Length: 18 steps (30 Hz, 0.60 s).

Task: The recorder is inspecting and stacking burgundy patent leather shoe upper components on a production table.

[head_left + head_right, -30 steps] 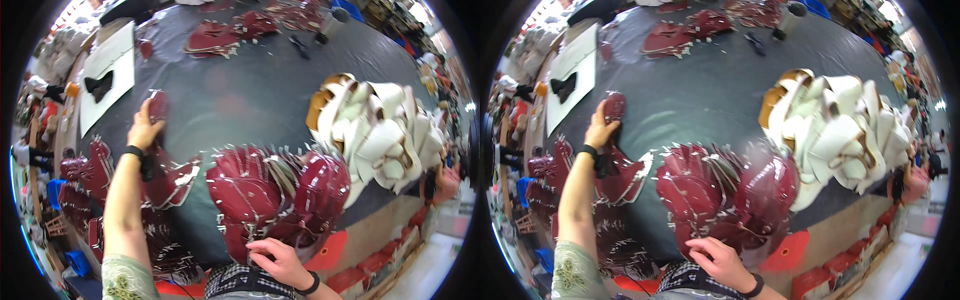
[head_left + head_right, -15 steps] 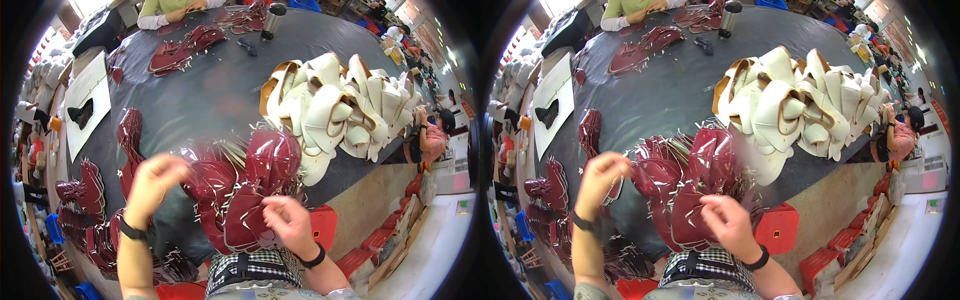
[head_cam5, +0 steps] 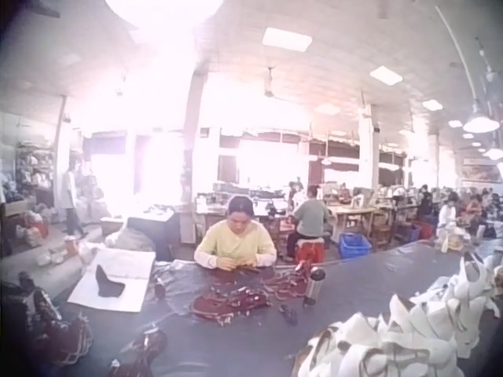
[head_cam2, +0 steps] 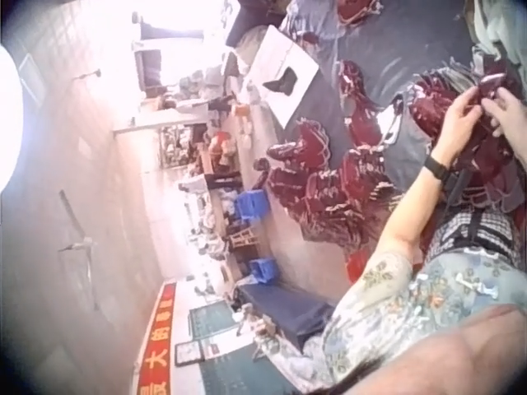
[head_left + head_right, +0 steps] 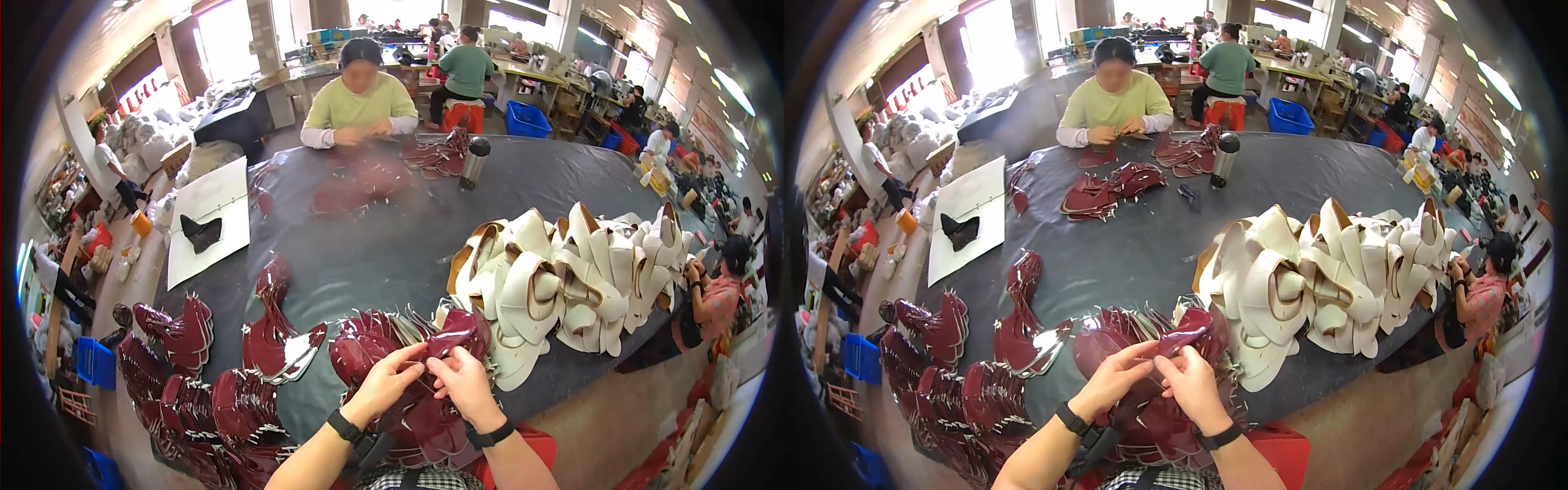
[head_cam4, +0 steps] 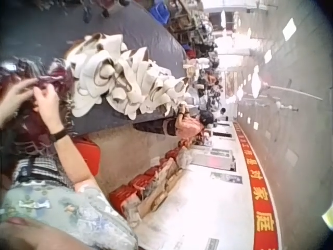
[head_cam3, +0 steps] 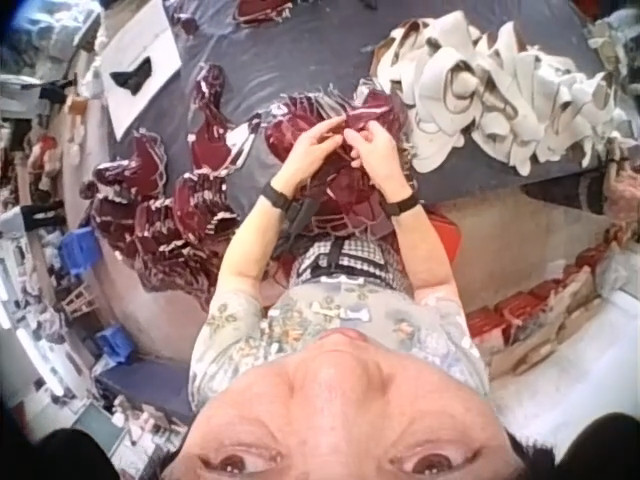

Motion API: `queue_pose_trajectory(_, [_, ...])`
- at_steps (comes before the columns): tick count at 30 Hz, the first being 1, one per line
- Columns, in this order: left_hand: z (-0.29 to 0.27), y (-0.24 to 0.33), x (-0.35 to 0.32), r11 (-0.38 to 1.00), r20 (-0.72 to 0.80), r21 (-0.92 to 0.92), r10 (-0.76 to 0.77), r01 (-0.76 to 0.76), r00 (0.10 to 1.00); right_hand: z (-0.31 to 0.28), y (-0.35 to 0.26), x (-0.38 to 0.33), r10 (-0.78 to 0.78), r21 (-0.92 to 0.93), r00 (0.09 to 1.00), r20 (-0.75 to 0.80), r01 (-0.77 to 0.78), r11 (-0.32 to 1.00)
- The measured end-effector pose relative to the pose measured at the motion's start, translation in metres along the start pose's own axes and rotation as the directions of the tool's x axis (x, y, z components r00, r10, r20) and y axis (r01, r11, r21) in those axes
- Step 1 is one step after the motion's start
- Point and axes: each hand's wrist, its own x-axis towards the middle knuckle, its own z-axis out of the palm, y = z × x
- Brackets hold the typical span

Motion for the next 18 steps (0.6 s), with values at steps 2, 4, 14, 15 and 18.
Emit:
queue_pose_trajectory(2, [0.003,0.01,-0.016,0.999,0.025,-0.051,0.001,0.001,1.0,0.003,0.002,0.001,-0.037,-0.248,0.997,0.065,0.052,0.967])
queue_pose_trajectory(4, [-0.004,0.021,-0.027,0.98,-0.007,-0.193,-0.05,0.048,0.999,0.007,-0.008,-0.005,-0.124,-0.302,0.99,0.063,0.137,0.943])
queue_pose_trajectory(14, [-0.023,0.073,-0.088,0.794,0.133,-0.608,0.115,-0.011,0.984,-0.015,-0.022,-0.056,-0.167,0.246,0.846,0.506,0.045,0.968])
queue_pose_trajectory(15, [-0.017,0.076,-0.091,0.809,0.135,-0.586,0.131,-0.027,0.982,-0.014,-0.024,-0.061,-0.176,0.272,0.851,0.496,0.04,0.962])
queue_pose_trajectory(18, [-0.003,0.072,-0.097,0.849,0.016,-0.528,0.026,-0.014,1.0,-0.007,-0.027,-0.085,-0.246,0.167,0.908,0.338,0.199,0.966])
